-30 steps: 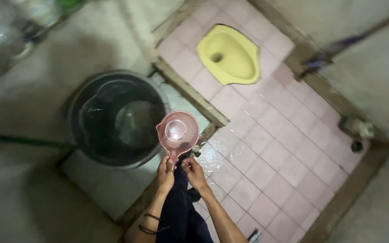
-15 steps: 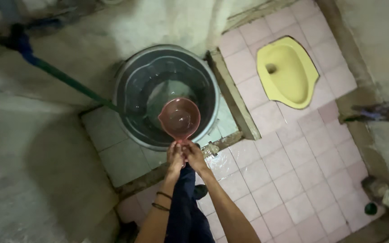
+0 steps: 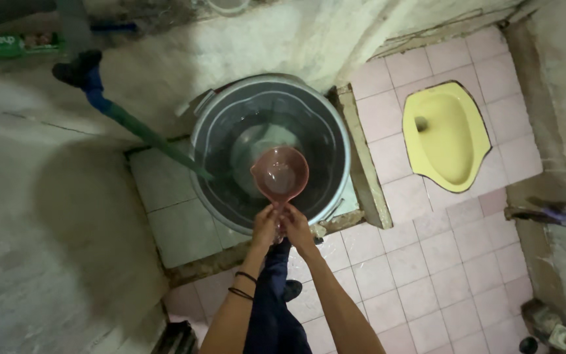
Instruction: The person pours liquid from a bottle onto the tiled floor, uses a small dipper to pour water from a bucket over the area, and then uses a floor squeegee to push the water across the surface.
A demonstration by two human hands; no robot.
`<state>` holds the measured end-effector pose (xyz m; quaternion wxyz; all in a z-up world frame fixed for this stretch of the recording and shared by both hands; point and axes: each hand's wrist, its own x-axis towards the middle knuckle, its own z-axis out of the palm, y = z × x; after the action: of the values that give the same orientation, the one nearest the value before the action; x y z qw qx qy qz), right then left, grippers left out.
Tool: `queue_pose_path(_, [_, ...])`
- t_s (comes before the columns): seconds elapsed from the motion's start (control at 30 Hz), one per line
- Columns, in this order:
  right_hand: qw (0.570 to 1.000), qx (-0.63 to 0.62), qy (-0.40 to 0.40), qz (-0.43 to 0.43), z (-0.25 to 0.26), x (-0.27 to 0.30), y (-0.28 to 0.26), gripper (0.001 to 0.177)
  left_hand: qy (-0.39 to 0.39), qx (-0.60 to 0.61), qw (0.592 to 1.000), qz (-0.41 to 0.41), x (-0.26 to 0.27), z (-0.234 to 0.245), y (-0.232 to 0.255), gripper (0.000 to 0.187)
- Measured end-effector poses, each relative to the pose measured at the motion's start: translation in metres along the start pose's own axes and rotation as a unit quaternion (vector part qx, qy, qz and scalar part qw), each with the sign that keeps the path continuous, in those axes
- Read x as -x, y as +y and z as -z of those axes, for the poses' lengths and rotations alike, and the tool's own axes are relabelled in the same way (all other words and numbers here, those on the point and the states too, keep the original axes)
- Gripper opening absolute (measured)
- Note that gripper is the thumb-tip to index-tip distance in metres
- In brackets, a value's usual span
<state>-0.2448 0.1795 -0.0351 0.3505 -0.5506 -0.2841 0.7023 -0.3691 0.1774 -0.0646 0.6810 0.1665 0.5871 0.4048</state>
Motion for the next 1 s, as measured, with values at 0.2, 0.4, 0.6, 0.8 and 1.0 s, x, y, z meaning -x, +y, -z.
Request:
queue_pose_path(0.2, [0.998,0.057,0.012,0.002,0.001,-0.019,0.0,0.043,-0.006,-0.074,0.997,-0.031,-0.023,0.008,-0.008,0.026])
queue_pose_path(0.4, [0.991,0.104,0.013,0.082,0.01,-0.046,0.033,0.038,0.023,-0.19,0.972,-0.138,-0.038,0.009,-0.003,0.026])
queue_pose_path(0.6, [0.995,0.095,0.01,0.014,0.012,-0.063,0.04,0.033,0.067,-0.198,0.976,-0.053,-0.039,0.003,0.008,0.033])
queue_pose_path(0.8, [0.995,0.088,0.027,-0.031,0.009,-0.07,0.024,0.028,0.091,-0.278,0.946,-0.138,-0.061,0.007,-0.01,0.034])
queue_pose_path(1.0, [0.998,0.055,-0.005,0.005,0.02,-0.091,0.012,0.046,0.087,-0.239,0.965,-0.062,-0.076,0.0,0.008,0.038])
